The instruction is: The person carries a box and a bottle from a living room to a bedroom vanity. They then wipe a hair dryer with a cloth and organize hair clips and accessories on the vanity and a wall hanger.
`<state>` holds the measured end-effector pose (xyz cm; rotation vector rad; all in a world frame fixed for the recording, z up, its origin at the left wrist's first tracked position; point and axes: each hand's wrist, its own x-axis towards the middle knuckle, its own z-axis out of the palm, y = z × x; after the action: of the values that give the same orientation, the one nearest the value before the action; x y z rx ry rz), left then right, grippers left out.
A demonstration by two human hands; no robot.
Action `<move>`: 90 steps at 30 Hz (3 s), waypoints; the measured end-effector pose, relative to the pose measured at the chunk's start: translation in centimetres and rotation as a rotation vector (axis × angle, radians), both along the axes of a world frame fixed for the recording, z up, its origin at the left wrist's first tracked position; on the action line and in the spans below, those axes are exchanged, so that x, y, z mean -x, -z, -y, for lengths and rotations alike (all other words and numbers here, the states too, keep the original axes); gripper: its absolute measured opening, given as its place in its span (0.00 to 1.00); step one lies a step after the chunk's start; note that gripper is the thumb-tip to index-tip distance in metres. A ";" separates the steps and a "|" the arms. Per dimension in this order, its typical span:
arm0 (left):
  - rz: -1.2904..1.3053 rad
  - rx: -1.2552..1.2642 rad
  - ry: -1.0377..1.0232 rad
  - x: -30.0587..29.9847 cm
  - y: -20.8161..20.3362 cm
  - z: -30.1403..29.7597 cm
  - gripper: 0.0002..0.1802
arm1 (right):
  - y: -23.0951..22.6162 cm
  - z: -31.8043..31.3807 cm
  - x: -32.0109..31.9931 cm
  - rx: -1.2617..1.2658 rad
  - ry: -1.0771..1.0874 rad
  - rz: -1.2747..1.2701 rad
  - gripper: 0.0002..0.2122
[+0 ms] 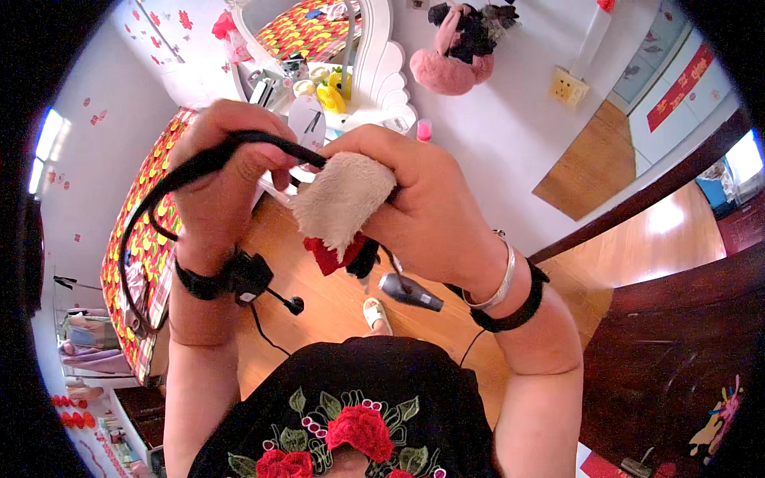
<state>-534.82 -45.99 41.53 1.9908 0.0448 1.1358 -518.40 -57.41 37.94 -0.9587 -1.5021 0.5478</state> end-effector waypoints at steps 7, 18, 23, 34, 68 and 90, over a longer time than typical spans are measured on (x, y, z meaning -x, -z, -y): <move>-0.013 -0.634 -0.584 2.7 -5.6 -1.3 0.08 | 13.0 2.9 -1.6 0.233 0.034 -0.068 0.10; -0.060 -0.426 -0.882 4.8 -8.1 0.2 0.19 | 27.7 7.6 -2.4 0.394 0.314 0.137 0.07; 0.096 -0.334 -0.583 8.1 -7.1 -0.3 0.08 | 25.6 7.2 -4.3 0.368 0.324 -0.231 0.05; -0.085 0.407 -0.633 13.9 10.7 -1.9 0.25 | 15.6 5.8 -5.4 0.178 0.432 -0.432 0.07; 0.026 1.494 0.890 5.9 26.8 1.7 0.40 | 8.2 14.1 5.5 0.159 1.348 -0.321 0.18; 0.017 1.514 0.799 5.1 26.9 1.6 0.35 | 7.9 6.9 6.8 0.450 1.138 0.723 0.18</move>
<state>-539.90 -47.55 14.63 0.5002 0.0629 0.2941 -525.16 -64.27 30.05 -2.2913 -1.1391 -0.3656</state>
